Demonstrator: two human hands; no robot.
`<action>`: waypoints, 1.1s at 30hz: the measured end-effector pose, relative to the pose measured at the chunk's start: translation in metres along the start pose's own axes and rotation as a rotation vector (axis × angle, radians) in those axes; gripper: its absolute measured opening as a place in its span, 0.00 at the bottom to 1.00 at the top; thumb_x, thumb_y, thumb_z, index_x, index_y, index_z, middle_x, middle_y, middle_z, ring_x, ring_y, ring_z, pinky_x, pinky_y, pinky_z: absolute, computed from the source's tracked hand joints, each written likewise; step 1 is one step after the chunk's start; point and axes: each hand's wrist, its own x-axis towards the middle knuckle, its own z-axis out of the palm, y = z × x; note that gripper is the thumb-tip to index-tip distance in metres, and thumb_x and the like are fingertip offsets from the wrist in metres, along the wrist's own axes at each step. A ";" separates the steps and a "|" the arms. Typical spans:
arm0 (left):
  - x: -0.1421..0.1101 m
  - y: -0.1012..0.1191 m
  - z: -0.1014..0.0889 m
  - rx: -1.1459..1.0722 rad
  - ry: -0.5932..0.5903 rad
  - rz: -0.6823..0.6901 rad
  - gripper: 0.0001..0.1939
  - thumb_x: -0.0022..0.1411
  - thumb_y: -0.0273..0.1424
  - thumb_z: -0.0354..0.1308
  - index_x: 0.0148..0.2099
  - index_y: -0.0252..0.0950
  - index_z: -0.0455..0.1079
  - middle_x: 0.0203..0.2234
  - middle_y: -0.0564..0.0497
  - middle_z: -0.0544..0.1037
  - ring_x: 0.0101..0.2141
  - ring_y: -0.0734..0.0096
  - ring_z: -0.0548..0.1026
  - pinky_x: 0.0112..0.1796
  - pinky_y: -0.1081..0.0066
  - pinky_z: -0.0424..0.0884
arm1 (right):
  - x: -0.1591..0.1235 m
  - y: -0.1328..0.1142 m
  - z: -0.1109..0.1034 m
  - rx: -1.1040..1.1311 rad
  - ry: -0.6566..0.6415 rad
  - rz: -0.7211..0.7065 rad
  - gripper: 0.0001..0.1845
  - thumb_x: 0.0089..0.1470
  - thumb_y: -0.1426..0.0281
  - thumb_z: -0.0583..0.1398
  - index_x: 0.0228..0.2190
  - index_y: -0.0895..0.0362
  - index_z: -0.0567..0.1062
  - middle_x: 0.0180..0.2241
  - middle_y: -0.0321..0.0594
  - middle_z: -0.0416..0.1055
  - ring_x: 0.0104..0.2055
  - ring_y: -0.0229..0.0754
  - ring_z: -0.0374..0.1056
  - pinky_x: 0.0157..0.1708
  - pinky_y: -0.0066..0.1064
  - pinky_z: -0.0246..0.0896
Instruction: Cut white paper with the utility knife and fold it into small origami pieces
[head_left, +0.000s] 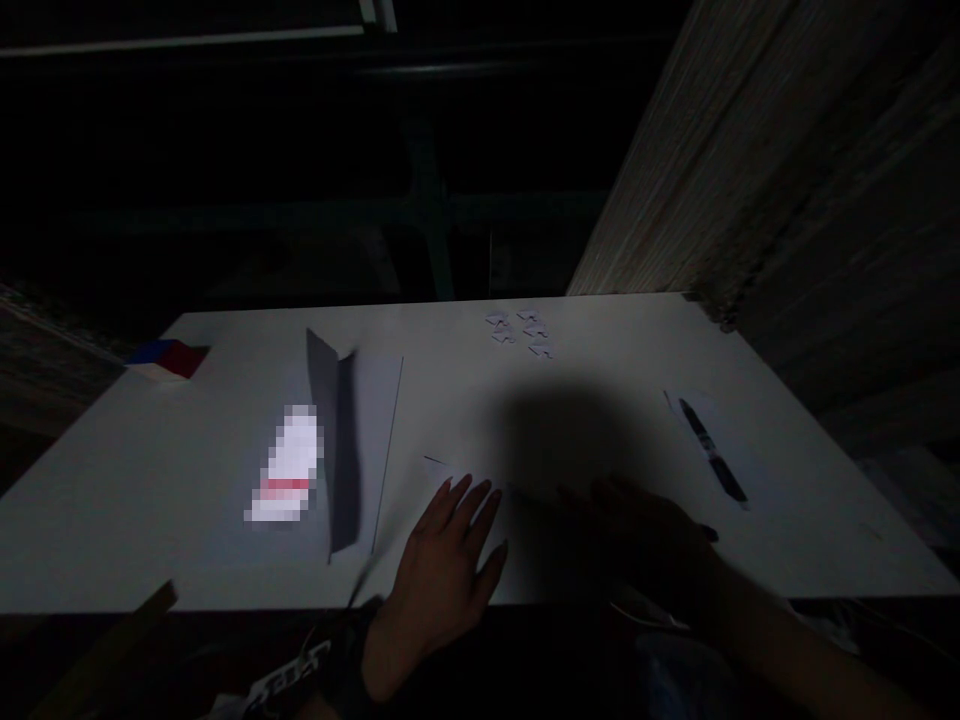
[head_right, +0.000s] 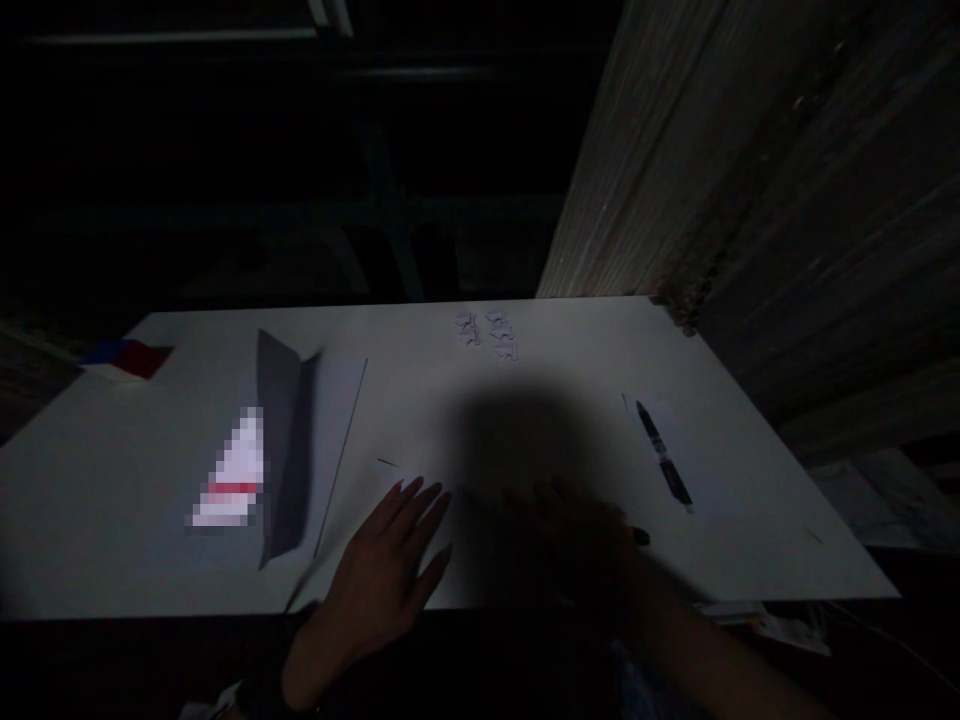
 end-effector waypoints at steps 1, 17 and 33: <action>0.000 0.000 0.000 0.000 0.002 -0.001 0.27 0.62 0.36 0.48 0.62 0.35 0.53 0.58 0.43 0.60 0.58 0.53 0.55 0.54 0.49 0.58 | -0.001 0.001 0.000 -0.005 -0.005 0.005 0.28 0.50 0.76 0.56 0.53 0.52 0.62 0.37 0.46 0.69 0.37 0.44 0.63 0.26 0.28 0.58; 0.000 0.000 0.000 0.026 0.007 0.002 0.27 0.62 0.36 0.48 0.62 0.34 0.54 0.58 0.43 0.61 0.58 0.54 0.56 0.54 0.49 0.58 | -0.015 0.011 0.000 0.026 -0.033 0.043 0.33 0.46 0.78 0.58 0.54 0.49 0.60 0.38 0.45 0.68 0.38 0.46 0.62 0.24 0.28 0.57; -0.003 -0.003 0.007 0.043 0.087 -0.017 0.22 0.63 0.33 0.48 0.58 0.35 0.59 0.56 0.44 0.64 0.56 0.57 0.61 0.54 0.52 0.61 | -0.005 0.016 -0.002 0.617 0.214 0.328 0.22 0.53 0.66 0.55 0.51 0.53 0.62 0.44 0.44 0.69 0.41 0.44 0.68 0.33 0.33 0.64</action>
